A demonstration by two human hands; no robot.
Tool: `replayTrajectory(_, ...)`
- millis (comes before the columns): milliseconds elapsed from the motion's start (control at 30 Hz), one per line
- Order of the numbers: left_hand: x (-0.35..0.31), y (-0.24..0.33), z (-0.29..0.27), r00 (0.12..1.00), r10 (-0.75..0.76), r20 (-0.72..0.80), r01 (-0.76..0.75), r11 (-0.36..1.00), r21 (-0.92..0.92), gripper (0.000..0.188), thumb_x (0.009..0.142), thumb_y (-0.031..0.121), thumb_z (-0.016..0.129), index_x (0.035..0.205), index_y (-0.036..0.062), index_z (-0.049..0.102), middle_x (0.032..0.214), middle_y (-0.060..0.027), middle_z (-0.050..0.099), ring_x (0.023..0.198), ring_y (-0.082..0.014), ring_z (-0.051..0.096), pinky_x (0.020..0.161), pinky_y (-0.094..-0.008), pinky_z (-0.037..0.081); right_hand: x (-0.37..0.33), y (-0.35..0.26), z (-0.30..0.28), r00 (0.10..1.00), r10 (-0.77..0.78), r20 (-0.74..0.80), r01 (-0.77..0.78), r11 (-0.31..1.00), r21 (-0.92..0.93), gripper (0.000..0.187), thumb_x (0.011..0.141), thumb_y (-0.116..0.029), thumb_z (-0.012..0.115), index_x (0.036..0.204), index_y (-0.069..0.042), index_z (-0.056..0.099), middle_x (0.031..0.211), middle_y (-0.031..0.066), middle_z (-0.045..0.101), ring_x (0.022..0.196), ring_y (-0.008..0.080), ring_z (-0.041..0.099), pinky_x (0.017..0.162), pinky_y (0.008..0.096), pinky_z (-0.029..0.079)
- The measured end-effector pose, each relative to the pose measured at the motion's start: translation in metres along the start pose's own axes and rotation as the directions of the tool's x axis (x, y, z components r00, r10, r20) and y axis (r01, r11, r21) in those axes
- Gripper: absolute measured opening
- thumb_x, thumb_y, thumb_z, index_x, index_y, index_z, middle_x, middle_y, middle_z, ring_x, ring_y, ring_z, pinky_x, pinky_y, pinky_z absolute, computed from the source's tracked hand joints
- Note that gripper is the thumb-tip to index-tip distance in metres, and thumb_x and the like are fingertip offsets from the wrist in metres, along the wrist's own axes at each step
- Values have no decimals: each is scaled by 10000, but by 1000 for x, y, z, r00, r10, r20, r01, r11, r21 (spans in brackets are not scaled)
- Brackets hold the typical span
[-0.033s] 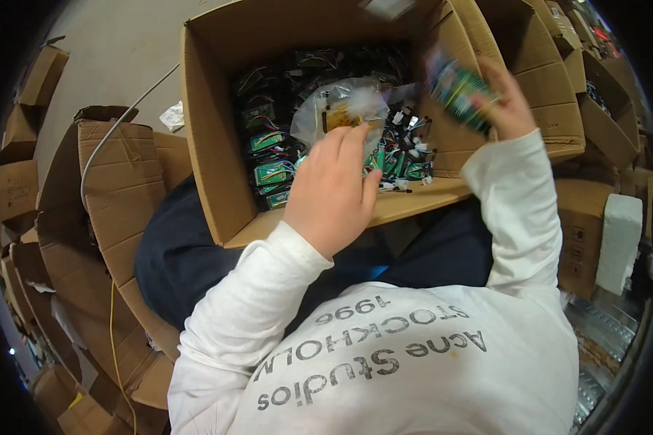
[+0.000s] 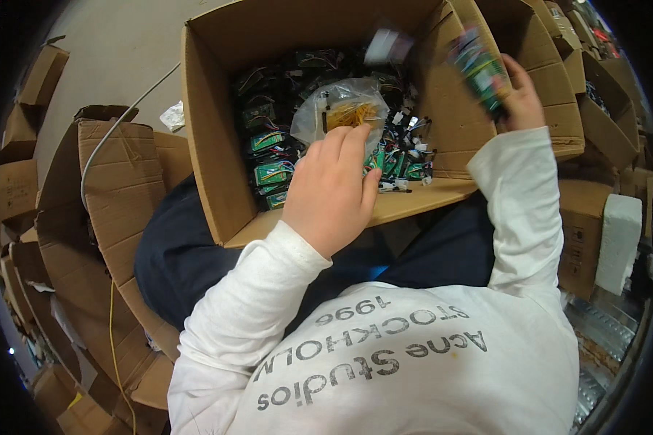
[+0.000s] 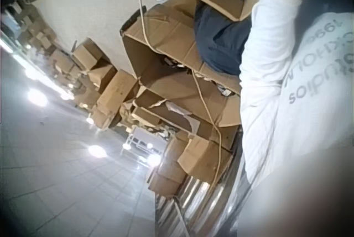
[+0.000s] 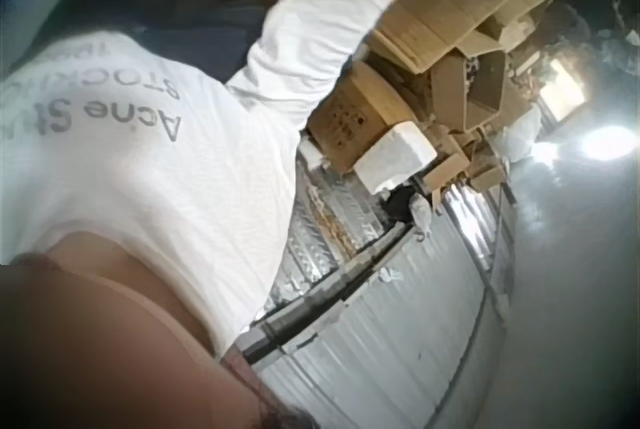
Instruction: The person sorts and packs electronic circuit boards and components into cardboard boxes by hand, securing them with rubber bands and placing them into plastic bags.
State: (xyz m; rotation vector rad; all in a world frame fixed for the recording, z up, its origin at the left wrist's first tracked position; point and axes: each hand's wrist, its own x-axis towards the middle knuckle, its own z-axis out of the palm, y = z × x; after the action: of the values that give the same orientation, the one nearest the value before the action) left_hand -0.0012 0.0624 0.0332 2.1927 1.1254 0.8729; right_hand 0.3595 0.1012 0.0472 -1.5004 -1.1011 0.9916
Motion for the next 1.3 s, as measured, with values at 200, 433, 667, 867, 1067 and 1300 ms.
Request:
replayTrajectory(200, -37, -4, 21, 783, -89, 616, -85, 965, 248, 309, 882, 243, 693, 1075, 20, 601, 969, -127, 637, 940, -335, 632, 834, -421, 488, 25, 5, -23, 777, 294, -557, 91, 823, 561, 430, 978, -95, 566, 1373, -42, 406, 1044, 159, 662, 897, 334, 704, 769, 510, 579)
replayTrajectory(433, -61, 3, 37, 790, 26, 612, -238, 934, 268, 335, 873, 305, 697, 1042, 33, 597, 940, -99, 640, 929, -280, 642, 812, -390, 478, -10, 80, 88, 830, 265, 491, -50, 912, -407, 491, 958, -278, 646, 1401, -100, 532, 1103, 96, 662, 942, 150, 634, 847, 317, 511)
replayTrajectory(667, -77, 3, 44, 840, -69, 538, -170, 908, 382, 296, 888, 221, 606, 1120, 37, 601, 958, -95, 654, 931, -267, 640, 808, -384, 466, -30, 172, 177, 466, 594, 656, 416, 507, -755, 486, 932, -341, 618, 1343, -84, 589, 1336, 206, 582, 1254, 360, 545, 1078, 408, 419)
replayTrajectory(867, -79, -1, 56, 810, -122, 574, -143, 908, 394, 370, 908, 210, 555, 1243, 55, 577, 997, -73, 663, 962, -253, 635, 830, -394, 430, 11, 246, 198, 581, 506, 637, 532, 356, -768, 334, 898, -288, 627, 1174, -127, 722, 1365, 158, 550, 1280, 333, 508, 1090, 419, 409)
replayTrajectory(1067, -80, 1, 51, 753, -201, 627, -118, 896, 429, 389, 943, 218, 527, 1302, 72, 553, 1042, -72, 656, 992, -245, 625, 843, -393, 416, 22, 244, 218, 647, 570, 506, 506, 176, -845, 300, 865, -236, 639, 1130, -166, 760, 1202, 115, 691, 1161, 343, 620, 988, 448, 499)
replayTrajectory(1300, -79, 2, 48, 720, -216, 659, -121, 896, 426, 409, 949, 225, 524, 1329, 75, 542, 1068, -72, 656, 1006, -240, 625, 859, -394, 409, 28, 248, 209, 717, 354, 600, 504, 332, -798, 215, 829, -184, 670, 1002, -165, 796, 1048, 120, 739, 1021, 328, 679, 928, 430, 528)
